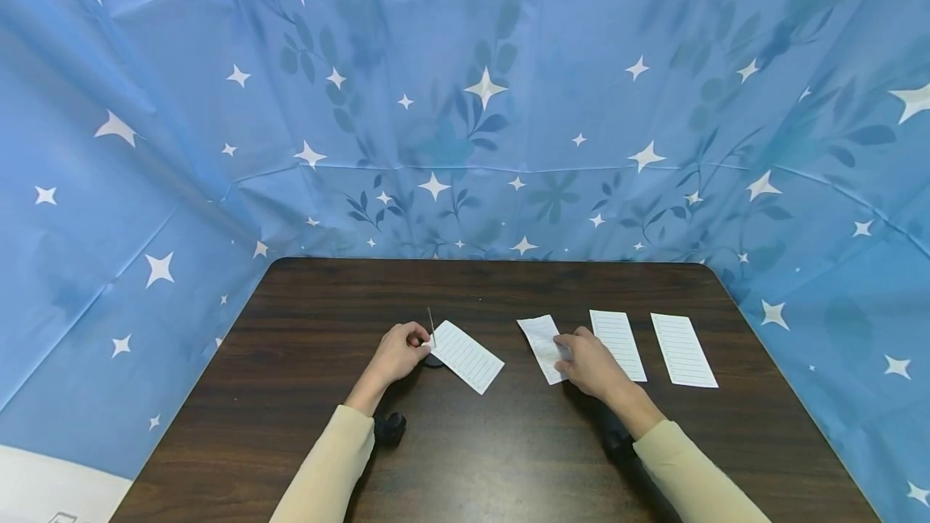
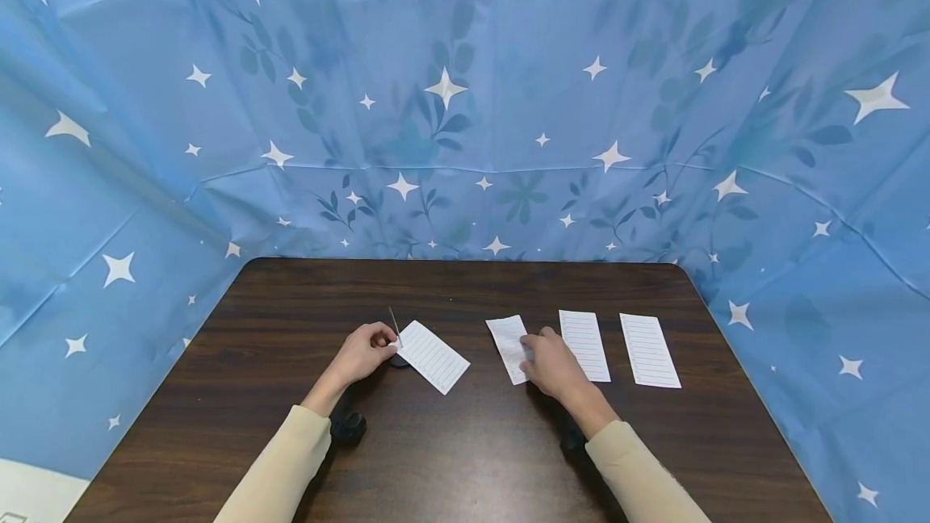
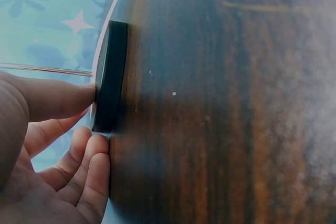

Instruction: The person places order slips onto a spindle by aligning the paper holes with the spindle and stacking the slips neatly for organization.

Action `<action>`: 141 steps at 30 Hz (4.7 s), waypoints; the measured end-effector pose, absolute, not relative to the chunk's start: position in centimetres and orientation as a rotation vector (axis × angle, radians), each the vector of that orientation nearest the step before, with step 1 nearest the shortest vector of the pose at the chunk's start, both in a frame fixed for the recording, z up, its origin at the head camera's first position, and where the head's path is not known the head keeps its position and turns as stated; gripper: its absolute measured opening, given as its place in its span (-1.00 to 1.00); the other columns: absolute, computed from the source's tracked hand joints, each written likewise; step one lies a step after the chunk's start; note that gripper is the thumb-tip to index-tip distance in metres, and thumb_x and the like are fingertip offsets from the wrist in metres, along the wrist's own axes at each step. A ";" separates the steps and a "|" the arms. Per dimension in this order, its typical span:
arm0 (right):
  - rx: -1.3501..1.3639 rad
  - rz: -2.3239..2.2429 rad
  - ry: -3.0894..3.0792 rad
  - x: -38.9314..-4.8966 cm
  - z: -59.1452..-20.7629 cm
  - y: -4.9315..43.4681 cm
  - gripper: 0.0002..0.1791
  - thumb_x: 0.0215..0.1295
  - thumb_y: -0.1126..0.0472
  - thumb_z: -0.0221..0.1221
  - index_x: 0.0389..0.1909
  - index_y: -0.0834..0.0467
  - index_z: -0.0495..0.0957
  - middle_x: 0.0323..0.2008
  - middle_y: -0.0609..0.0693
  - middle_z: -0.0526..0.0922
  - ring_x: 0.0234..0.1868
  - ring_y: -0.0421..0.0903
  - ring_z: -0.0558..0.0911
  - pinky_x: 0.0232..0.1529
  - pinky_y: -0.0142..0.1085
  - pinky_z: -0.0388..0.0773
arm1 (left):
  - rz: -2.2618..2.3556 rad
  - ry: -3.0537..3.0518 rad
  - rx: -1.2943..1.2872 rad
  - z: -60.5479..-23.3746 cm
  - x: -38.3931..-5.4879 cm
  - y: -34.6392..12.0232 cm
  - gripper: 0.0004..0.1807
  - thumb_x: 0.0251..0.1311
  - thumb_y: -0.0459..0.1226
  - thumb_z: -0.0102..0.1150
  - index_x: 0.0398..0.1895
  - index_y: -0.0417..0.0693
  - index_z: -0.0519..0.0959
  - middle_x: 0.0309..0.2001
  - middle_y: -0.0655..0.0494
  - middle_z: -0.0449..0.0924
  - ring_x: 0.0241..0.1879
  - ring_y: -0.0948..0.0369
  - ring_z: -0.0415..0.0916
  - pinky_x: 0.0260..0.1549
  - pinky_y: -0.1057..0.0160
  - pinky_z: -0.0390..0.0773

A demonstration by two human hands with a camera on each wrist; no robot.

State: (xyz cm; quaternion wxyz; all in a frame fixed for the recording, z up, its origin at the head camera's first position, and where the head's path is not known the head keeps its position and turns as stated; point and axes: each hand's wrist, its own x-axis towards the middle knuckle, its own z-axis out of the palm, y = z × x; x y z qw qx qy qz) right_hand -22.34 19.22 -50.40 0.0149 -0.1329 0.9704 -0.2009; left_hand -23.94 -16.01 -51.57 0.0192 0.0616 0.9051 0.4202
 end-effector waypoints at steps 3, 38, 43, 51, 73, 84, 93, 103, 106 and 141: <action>-0.348 -0.694 2.980 -22.5 -50.4 19.1 -0.51 0.19 0.33 0.40 0.14 0.37 0.59 -0.07 0.28 0.57 -0.17 0.07 0.58 -0.07 0.02 0.55 | 1.300 2.818 0.199 -51.6 -23.9 -16.1 -0.93 0.26 -0.39 0.31 -0.24 -0.12 0.63 -0.31 0.01 0.43 -0.33 0.14 0.32 -0.31 0.15 0.35; -0.244 -1.175 2.899 -22.1 -49.4 18.8 -0.68 0.20 0.36 0.33 -0.01 0.30 0.69 -0.07 0.18 0.68 -0.37 -0.07 0.48 -0.32 -0.18 0.44 | 1.300 2.835 0.186 -51.6 -24.0 -16.0 -0.93 0.24 -0.40 0.32 -0.28 -0.10 0.61 -0.32 0.04 0.43 -0.33 0.16 0.36 -0.29 0.16 0.37; -0.270 -1.190 2.905 -22.0 -49.0 18.5 -0.69 0.19 0.37 0.34 -0.01 0.30 0.70 -0.18 0.13 0.66 -0.39 -0.06 0.44 -0.35 -0.19 0.39 | 1.290 2.841 0.187 -51.7 -24.1 -16.1 -0.93 0.23 -0.40 0.33 -0.28 -0.11 0.62 -0.32 0.04 0.43 -0.33 0.16 0.35 -0.29 0.16 0.37; -0.287 -1.222 2.887 -21.7 -48.6 18.1 -0.68 0.20 0.38 0.34 0.01 0.29 0.70 -0.36 0.02 0.52 -0.45 -0.10 0.38 -0.40 -0.21 0.35 | 1.305 2.808 0.176 -51.6 -24.1 -16.1 -0.94 0.26 -0.39 0.31 -0.26 -0.10 0.61 -0.30 0.02 0.43 -0.33 0.15 0.35 -0.30 0.16 0.37; -0.355 -1.352 2.853 -20.7 -47.9 16.0 -0.65 0.20 0.36 0.37 0.04 0.21 0.70 0.04 0.13 0.69 -0.08 0.05 0.62 -0.16 -0.11 0.56 | 1.302 2.821 0.193 -51.8 -24.3 -16.1 -0.94 0.26 -0.39 0.30 -0.27 -0.10 0.61 -0.30 0.00 0.45 -0.33 0.16 0.36 -0.29 0.17 0.37; -0.382 -1.472 2.789 -20.8 -47.4 15.3 -0.63 0.18 0.34 0.41 0.04 0.18 0.71 0.01 0.09 0.71 -0.12 -0.01 0.64 -0.25 -0.23 0.57 | 1.288 2.825 0.211 -51.9 -24.3 -16.1 -0.94 0.26 -0.40 0.30 -0.27 -0.11 0.60 -0.31 0.01 0.43 -0.33 0.16 0.35 -0.29 0.17 0.37; -0.396 -1.595 2.684 -20.7 -46.5 14.4 -0.62 0.21 0.35 0.39 0.07 0.20 0.69 0.01 0.10 0.70 -0.22 -0.04 0.61 -0.32 -0.28 0.55 | 1.269 2.829 0.215 -51.6 -24.1 -16.0 -0.93 0.26 -0.40 0.30 -0.27 -0.11 0.59 -0.31 0.00 0.43 -0.33 0.16 0.35 -0.29 0.17 0.36; -0.390 -1.705 2.576 -20.6 -45.0 13.4 -0.61 0.20 0.37 0.38 0.08 0.18 0.69 0.00 0.11 0.70 -0.18 -0.04 0.67 -0.29 -0.28 0.59 | 1.278 2.834 0.224 -51.5 -24.1 -16.0 -0.93 0.25 -0.40 0.31 -0.27 -0.13 0.59 -0.30 -0.02 0.44 -0.32 0.16 0.35 -0.28 0.17 0.36; -0.410 -1.713 2.567 -20.7 -44.7 13.2 -0.62 0.21 0.37 0.37 0.08 0.19 0.69 0.00 0.11 0.70 -0.20 -0.05 0.66 -0.30 -0.30 0.58 | 1.284 2.832 0.229 -51.5 -24.1 -16.0 -0.94 0.26 -0.40 0.30 -0.26 -0.14 0.60 -0.30 -0.03 0.44 -0.32 0.16 0.34 -0.29 0.16 0.36; -0.531 -1.908 2.251 -21.3 -43.0 10.4 -0.59 0.24 0.42 0.35 0.12 0.30 0.64 0.11 0.23 0.63 -0.19 -0.03 0.60 -0.24 -0.15 0.61 | 1.330 2.922 0.100 -50.1 -23.7 -15.9 -0.90 0.36 -0.33 0.20 -0.27 -0.11 0.69 -0.35 0.09 0.57 -0.35 0.16 0.45 -0.29 0.13 0.46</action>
